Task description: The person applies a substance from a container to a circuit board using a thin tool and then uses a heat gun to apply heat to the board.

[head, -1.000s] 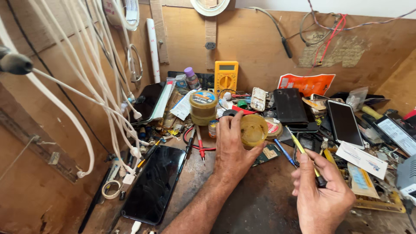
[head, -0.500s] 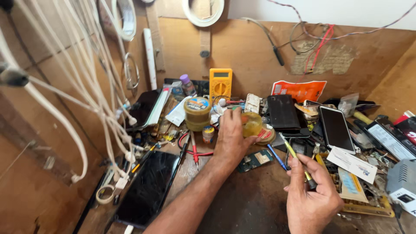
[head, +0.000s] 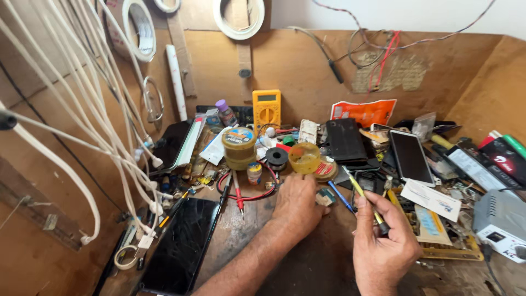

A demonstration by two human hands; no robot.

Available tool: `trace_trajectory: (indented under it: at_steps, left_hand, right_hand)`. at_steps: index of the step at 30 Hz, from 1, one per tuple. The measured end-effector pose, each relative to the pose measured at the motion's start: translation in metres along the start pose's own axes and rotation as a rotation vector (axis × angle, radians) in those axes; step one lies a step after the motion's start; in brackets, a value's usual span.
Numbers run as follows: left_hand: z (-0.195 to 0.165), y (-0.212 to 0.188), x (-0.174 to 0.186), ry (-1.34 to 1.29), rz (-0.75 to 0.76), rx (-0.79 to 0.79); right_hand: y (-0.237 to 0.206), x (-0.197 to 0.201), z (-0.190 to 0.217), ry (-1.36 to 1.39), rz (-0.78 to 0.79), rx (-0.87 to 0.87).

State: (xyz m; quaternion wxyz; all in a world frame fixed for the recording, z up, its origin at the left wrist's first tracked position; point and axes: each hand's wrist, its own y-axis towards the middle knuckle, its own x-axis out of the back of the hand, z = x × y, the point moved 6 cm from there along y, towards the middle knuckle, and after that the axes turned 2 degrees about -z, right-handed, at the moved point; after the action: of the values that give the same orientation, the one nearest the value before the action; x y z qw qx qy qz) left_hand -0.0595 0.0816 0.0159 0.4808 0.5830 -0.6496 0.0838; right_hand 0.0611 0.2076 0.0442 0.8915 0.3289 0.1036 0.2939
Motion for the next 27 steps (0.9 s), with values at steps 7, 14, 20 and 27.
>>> trace_trajectory:
  at_steps: [7,14,20,27]
  left_hand:
    - [0.027,0.014,-0.002,-0.26,0.071,0.239]
    - [0.049,-0.009,0.009,-1.031,-0.025,0.508]
    - [0.053,-0.032,0.005,-1.284,-0.119,0.655]
    - [0.061,-0.032,0.004,-1.317,-0.188,0.679]
  right_hand:
    - [0.002,0.006,0.008,-0.079,-0.067,-0.036]
    - [0.005,0.007,0.004,0.008,-0.062,-0.042]
    - [0.004,0.002,-0.015,0.109,0.049,-0.085]
    - [-0.01,0.001,-0.041,0.021,0.212,-0.249]
